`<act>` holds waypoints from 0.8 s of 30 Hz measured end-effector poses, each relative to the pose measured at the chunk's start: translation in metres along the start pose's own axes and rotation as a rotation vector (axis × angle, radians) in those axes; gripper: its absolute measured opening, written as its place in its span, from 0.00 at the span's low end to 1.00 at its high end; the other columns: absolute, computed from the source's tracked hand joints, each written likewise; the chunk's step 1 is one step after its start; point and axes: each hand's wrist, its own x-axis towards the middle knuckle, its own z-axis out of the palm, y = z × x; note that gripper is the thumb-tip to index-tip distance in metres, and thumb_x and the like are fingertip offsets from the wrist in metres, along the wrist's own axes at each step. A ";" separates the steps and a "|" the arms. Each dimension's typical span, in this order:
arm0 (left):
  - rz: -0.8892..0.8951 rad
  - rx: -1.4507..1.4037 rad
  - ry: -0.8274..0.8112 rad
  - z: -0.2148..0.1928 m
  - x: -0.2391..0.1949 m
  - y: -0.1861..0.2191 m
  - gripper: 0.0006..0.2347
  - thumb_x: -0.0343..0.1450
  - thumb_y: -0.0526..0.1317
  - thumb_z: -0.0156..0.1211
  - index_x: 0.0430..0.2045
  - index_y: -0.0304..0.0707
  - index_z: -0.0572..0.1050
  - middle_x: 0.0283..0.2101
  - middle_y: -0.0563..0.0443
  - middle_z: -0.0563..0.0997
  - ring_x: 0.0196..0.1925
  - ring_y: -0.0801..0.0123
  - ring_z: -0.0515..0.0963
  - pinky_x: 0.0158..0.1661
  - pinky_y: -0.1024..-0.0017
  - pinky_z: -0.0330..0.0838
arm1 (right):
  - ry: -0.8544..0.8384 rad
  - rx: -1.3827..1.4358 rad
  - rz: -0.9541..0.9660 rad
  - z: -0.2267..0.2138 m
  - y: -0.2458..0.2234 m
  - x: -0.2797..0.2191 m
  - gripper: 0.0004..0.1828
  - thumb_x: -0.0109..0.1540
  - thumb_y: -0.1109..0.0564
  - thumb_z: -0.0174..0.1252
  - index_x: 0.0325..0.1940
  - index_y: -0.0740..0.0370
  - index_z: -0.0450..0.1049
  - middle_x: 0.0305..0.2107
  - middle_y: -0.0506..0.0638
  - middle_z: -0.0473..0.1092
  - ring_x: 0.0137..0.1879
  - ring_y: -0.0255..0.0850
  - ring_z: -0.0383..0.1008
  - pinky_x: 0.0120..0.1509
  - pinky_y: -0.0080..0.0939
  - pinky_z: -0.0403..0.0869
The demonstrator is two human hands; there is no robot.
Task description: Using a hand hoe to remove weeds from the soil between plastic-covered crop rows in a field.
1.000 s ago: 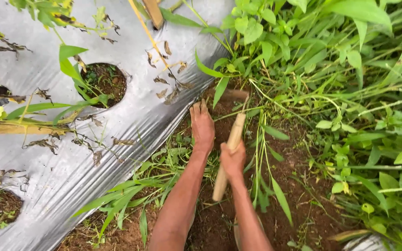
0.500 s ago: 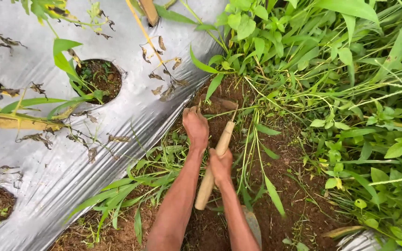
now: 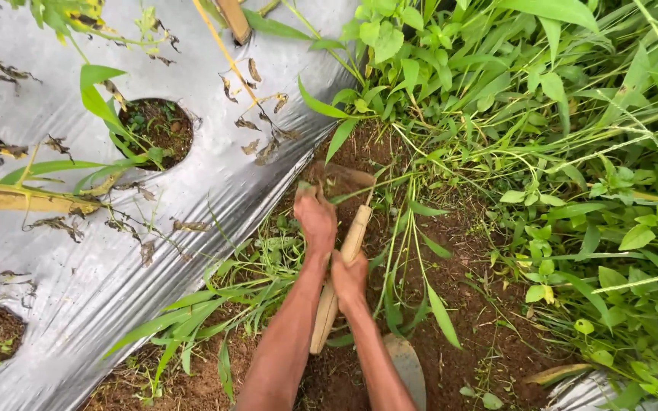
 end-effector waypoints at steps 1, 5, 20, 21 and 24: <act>-0.006 0.126 -0.013 -0.007 -0.009 0.003 0.06 0.76 0.29 0.54 0.39 0.20 0.76 0.37 0.36 0.72 0.40 0.44 0.81 0.37 0.54 0.76 | 0.011 -0.021 0.011 0.001 -0.004 -0.010 0.16 0.65 0.59 0.55 0.55 0.68 0.67 0.26 0.52 0.69 0.26 0.38 0.69 0.29 0.39 0.74; -0.047 0.233 -0.023 -0.019 -0.015 -0.004 0.06 0.74 0.28 0.57 0.40 0.23 0.79 0.39 0.33 0.76 0.42 0.36 0.82 0.42 0.45 0.82 | 0.018 0.086 0.017 -0.009 -0.029 -0.021 0.16 0.64 0.58 0.56 0.52 0.69 0.67 0.23 0.52 0.67 0.25 0.39 0.70 0.26 0.38 0.73; -0.086 0.343 0.017 -0.046 -0.022 0.018 0.05 0.72 0.31 0.58 0.38 0.29 0.79 0.35 0.38 0.78 0.36 0.46 0.85 0.38 0.50 0.83 | 0.059 -0.047 0.020 0.018 -0.002 -0.050 0.17 0.63 0.58 0.56 0.54 0.67 0.69 0.28 0.53 0.69 0.29 0.37 0.68 0.32 0.41 0.72; -0.082 0.341 0.014 -0.047 -0.022 0.021 0.05 0.72 0.31 0.58 0.38 0.29 0.79 0.35 0.38 0.78 0.36 0.46 0.85 0.38 0.50 0.83 | 0.063 -0.044 0.017 0.016 0.002 -0.044 0.17 0.63 0.58 0.56 0.54 0.67 0.69 0.28 0.53 0.69 0.29 0.37 0.68 0.32 0.41 0.72; -0.086 0.514 0.017 -0.051 -0.015 0.028 0.05 0.73 0.32 0.59 0.39 0.32 0.78 0.37 0.41 0.77 0.38 0.49 0.85 0.37 0.51 0.82 | 0.105 0.024 0.024 0.012 -0.004 -0.030 0.18 0.65 0.55 0.57 0.55 0.69 0.67 0.29 0.54 0.68 0.29 0.39 0.67 0.33 0.41 0.72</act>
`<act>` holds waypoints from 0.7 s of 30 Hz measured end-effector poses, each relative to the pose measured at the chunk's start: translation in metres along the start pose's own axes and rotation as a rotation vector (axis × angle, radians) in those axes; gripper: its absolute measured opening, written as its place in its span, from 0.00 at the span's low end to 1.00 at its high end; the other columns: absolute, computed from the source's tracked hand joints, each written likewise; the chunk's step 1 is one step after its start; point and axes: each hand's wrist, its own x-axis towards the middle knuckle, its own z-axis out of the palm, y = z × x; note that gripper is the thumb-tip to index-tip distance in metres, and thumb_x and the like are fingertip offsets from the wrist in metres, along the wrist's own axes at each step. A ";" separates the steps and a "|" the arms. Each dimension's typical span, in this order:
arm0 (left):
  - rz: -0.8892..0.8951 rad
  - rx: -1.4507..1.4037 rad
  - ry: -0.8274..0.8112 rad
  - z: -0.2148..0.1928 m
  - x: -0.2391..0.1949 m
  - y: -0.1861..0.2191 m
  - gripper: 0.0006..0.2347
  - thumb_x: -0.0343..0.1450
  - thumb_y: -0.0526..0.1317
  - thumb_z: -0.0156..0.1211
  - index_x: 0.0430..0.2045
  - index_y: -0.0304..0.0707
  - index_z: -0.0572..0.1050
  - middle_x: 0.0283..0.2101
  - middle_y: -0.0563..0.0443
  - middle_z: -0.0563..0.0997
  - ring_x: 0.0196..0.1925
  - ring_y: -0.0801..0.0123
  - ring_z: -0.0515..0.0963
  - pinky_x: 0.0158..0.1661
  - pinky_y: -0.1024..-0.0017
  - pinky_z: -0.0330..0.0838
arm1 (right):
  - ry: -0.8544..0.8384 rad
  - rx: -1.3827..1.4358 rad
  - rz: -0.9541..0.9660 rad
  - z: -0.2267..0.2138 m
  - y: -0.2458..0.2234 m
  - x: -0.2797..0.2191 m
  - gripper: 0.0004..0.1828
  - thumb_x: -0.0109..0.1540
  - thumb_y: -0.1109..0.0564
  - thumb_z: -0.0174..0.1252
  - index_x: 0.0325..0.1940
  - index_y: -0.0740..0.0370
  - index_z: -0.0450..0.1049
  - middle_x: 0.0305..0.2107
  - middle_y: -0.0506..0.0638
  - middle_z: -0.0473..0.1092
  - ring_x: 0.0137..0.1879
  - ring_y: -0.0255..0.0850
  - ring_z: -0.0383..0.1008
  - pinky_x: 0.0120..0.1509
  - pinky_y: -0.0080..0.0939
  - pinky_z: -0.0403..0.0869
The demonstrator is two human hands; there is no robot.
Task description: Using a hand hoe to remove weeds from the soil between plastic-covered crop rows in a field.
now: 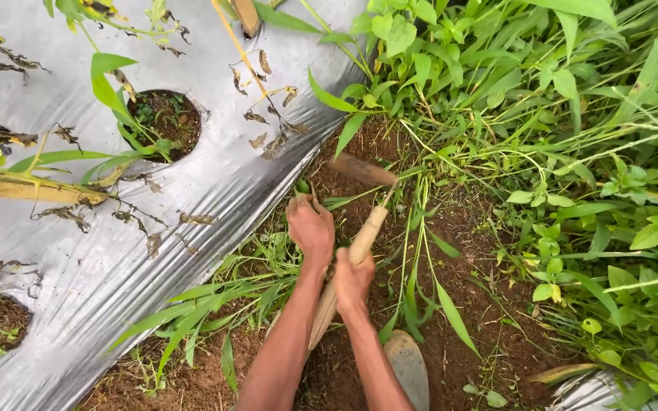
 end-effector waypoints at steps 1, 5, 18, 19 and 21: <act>0.081 0.125 0.016 -0.002 0.002 0.001 0.07 0.72 0.32 0.60 0.42 0.32 0.78 0.42 0.40 0.76 0.45 0.51 0.83 0.44 0.52 0.80 | 0.014 0.078 -0.015 -0.004 -0.011 0.000 0.15 0.62 0.57 0.58 0.49 0.67 0.68 0.25 0.51 0.69 0.26 0.39 0.69 0.29 0.40 0.73; 0.378 0.226 -0.034 -0.024 0.006 0.026 0.24 0.67 0.24 0.63 0.61 0.25 0.69 0.58 0.28 0.71 0.62 0.45 0.72 0.59 0.54 0.71 | 0.026 0.272 -0.114 -0.020 -0.040 0.008 0.10 0.59 0.61 0.59 0.43 0.64 0.69 0.19 0.49 0.69 0.21 0.37 0.70 0.23 0.36 0.74; 0.491 0.520 -0.581 0.022 0.011 -0.005 0.21 0.81 0.46 0.34 0.69 0.45 0.63 0.67 0.43 0.69 0.72 0.54 0.67 0.71 0.52 0.57 | 0.035 0.187 -0.038 -0.047 -0.073 0.034 0.15 0.63 0.50 0.57 0.46 0.62 0.66 0.21 0.45 0.67 0.24 0.33 0.70 0.26 0.34 0.75; 0.494 0.532 -0.599 0.020 0.010 -0.006 0.20 0.81 0.46 0.35 0.67 0.44 0.66 0.66 0.42 0.70 0.72 0.54 0.68 0.71 0.52 0.57 | -0.012 0.147 -0.035 -0.049 -0.079 0.035 0.18 0.65 0.46 0.55 0.47 0.62 0.66 0.21 0.45 0.66 0.24 0.33 0.70 0.26 0.34 0.76; 0.479 0.546 -0.609 0.018 0.008 -0.015 0.20 0.81 0.45 0.35 0.65 0.42 0.69 0.66 0.41 0.71 0.71 0.53 0.68 0.71 0.52 0.57 | -0.075 0.098 -0.034 -0.051 -0.091 0.033 0.20 0.67 0.42 0.54 0.47 0.62 0.65 0.21 0.45 0.66 0.24 0.33 0.70 0.27 0.34 0.76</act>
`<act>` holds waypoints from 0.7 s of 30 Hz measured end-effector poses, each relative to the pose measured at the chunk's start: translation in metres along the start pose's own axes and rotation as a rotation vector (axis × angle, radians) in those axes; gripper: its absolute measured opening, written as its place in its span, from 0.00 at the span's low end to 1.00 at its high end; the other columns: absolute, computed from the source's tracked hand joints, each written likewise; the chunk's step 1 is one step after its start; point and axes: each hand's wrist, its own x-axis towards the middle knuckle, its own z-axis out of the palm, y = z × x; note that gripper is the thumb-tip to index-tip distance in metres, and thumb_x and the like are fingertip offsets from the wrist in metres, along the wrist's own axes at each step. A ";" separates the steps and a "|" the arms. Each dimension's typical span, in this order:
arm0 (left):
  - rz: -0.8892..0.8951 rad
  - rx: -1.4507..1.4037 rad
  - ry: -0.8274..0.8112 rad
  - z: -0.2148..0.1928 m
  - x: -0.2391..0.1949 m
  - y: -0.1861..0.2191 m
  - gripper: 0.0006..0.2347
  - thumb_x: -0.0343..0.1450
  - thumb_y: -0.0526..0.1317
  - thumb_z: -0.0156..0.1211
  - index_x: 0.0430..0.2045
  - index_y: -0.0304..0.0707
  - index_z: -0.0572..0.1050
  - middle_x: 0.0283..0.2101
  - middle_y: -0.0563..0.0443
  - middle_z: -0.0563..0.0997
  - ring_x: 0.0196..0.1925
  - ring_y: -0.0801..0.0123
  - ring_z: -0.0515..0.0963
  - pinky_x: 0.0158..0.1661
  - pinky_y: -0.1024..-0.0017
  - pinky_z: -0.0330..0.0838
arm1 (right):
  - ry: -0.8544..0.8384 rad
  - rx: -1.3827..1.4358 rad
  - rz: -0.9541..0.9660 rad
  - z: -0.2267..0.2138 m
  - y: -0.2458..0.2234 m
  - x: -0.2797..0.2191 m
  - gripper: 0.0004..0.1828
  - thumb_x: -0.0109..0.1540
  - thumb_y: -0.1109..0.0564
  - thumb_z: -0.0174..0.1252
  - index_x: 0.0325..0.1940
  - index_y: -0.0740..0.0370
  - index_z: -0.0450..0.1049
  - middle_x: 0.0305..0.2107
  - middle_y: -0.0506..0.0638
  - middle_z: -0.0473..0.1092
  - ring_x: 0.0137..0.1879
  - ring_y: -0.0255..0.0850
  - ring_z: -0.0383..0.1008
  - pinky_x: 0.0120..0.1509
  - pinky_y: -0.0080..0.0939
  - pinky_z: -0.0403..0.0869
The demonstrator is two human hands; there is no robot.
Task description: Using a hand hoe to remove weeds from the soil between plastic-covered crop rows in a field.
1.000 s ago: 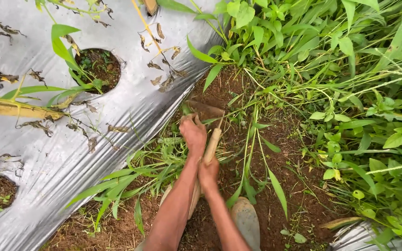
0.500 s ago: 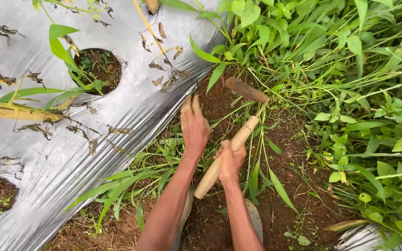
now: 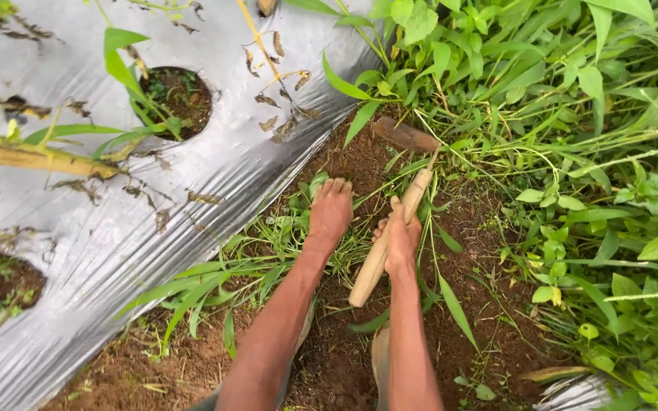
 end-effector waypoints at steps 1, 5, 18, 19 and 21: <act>0.023 0.044 0.005 0.005 -0.005 -0.005 0.18 0.80 0.45 0.39 0.62 0.42 0.72 0.63 0.41 0.74 0.70 0.53 0.70 0.71 0.51 0.58 | -0.008 0.005 -0.012 0.001 -0.006 -0.002 0.19 0.67 0.42 0.53 0.45 0.61 0.65 0.20 0.45 0.65 0.23 0.33 0.69 0.26 0.34 0.76; 0.080 0.156 0.091 0.010 -0.039 -0.020 0.13 0.78 0.39 0.46 0.52 0.44 0.79 0.54 0.46 0.81 0.64 0.58 0.76 0.67 0.55 0.64 | -0.097 0.028 0.001 0.006 -0.024 0.006 0.19 0.66 0.40 0.53 0.42 0.59 0.63 0.19 0.45 0.65 0.23 0.33 0.69 0.26 0.35 0.75; -0.034 0.016 0.312 -0.035 -0.017 0.003 0.22 0.70 0.28 0.54 0.61 0.34 0.71 0.62 0.37 0.73 0.64 0.46 0.76 0.62 0.50 0.73 | -0.038 0.122 0.121 -0.002 -0.005 0.019 0.21 0.65 0.41 0.55 0.41 0.62 0.65 0.21 0.47 0.66 0.23 0.37 0.72 0.25 0.38 0.78; -0.061 0.162 0.413 -0.029 -0.005 -0.002 0.22 0.70 0.30 0.58 0.62 0.31 0.70 0.62 0.38 0.72 0.64 0.49 0.74 0.61 0.56 0.73 | -0.025 0.087 0.092 0.000 0.008 0.029 0.22 0.64 0.41 0.56 0.40 0.64 0.65 0.21 0.49 0.66 0.23 0.38 0.72 0.25 0.40 0.78; -0.099 0.283 0.493 -0.007 -0.002 -0.004 0.22 0.70 0.32 0.61 0.62 0.29 0.69 0.62 0.39 0.70 0.65 0.53 0.73 0.60 0.63 0.74 | -0.001 0.020 0.076 -0.006 0.031 0.030 0.23 0.63 0.42 0.57 0.40 0.66 0.66 0.21 0.51 0.67 0.23 0.40 0.72 0.24 0.43 0.77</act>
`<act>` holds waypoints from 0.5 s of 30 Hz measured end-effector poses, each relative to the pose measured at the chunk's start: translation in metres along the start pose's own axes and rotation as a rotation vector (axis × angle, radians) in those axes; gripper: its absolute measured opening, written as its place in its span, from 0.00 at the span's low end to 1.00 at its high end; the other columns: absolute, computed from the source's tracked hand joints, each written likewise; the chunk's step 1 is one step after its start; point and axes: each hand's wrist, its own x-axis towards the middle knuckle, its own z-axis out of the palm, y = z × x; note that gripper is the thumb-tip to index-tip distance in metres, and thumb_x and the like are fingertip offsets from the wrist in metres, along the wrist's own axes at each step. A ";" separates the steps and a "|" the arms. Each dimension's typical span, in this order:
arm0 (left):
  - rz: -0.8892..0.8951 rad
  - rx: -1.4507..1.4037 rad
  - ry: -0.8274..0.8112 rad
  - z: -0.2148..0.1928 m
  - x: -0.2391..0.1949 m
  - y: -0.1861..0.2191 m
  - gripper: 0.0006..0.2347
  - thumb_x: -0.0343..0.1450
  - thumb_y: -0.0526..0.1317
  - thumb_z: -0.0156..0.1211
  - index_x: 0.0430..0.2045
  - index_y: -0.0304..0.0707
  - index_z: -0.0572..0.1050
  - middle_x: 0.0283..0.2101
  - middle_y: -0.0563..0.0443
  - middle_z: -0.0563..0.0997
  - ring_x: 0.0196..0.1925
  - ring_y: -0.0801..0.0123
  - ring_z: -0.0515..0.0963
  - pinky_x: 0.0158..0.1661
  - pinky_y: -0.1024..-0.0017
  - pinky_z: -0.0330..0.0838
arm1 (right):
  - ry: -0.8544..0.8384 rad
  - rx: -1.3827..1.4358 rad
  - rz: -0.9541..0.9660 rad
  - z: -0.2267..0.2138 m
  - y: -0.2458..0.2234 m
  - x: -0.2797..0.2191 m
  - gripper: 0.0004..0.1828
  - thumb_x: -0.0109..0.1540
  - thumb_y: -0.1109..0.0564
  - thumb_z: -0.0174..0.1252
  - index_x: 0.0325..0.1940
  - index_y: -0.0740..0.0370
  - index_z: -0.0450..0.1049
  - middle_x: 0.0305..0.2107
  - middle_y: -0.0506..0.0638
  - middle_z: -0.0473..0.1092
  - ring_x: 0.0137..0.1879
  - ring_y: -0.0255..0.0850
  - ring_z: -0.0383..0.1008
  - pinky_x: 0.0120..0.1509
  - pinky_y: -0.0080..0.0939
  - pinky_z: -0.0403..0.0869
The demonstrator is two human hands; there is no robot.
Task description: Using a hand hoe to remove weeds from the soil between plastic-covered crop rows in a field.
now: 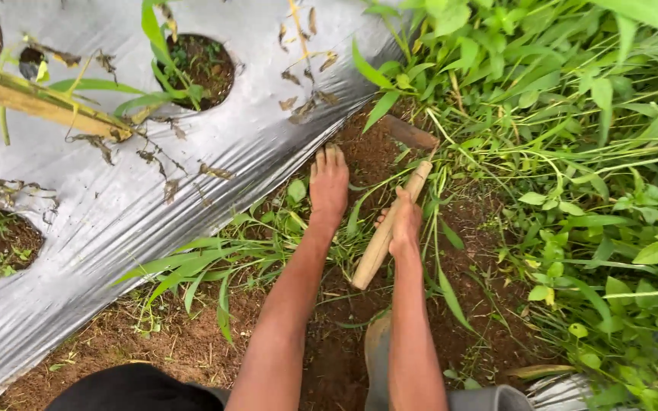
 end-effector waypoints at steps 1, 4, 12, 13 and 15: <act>0.009 0.024 0.045 0.008 0.006 -0.003 0.26 0.69 0.33 0.65 0.63 0.27 0.67 0.61 0.38 0.71 0.63 0.52 0.74 0.59 0.64 0.75 | 0.009 -0.026 -0.025 0.007 0.002 -0.002 0.25 0.62 0.40 0.57 0.42 0.66 0.65 0.22 0.52 0.67 0.24 0.40 0.72 0.26 0.42 0.77; 0.084 0.012 0.308 0.005 0.033 -0.024 0.18 0.69 0.31 0.64 0.54 0.29 0.73 0.48 0.40 0.74 0.51 0.55 0.77 0.48 0.64 0.76 | 0.038 -0.083 -0.069 0.019 0.010 0.001 0.27 0.62 0.38 0.58 0.45 0.65 0.65 0.22 0.52 0.67 0.24 0.40 0.71 0.27 0.41 0.78; 0.235 -0.054 0.465 0.034 0.046 -0.035 0.05 0.70 0.30 0.63 0.36 0.33 0.83 0.36 0.42 0.81 0.43 0.58 0.80 0.43 0.67 0.77 | 0.169 -0.360 -0.051 -0.012 0.087 -0.005 0.46 0.62 0.30 0.55 0.69 0.71 0.60 0.54 0.66 0.68 0.53 0.53 0.71 0.46 0.61 0.76; 0.265 -0.023 0.349 0.037 0.049 -0.036 0.06 0.72 0.31 0.61 0.39 0.33 0.82 0.40 0.42 0.81 0.47 0.58 0.80 0.47 0.66 0.77 | 0.147 -0.265 -0.077 0.000 0.098 -0.014 0.35 0.64 0.33 0.54 0.57 0.66 0.64 0.37 0.57 0.66 0.38 0.47 0.70 0.35 0.50 0.75; 0.297 0.006 0.230 0.049 0.051 -0.031 0.08 0.74 0.31 0.58 0.43 0.33 0.82 0.43 0.41 0.82 0.50 0.59 0.80 0.51 0.65 0.77 | 0.128 -0.169 -0.099 0.019 0.103 -0.036 0.26 0.65 0.35 0.53 0.45 0.62 0.69 0.20 0.48 0.65 0.22 0.41 0.70 0.24 0.40 0.74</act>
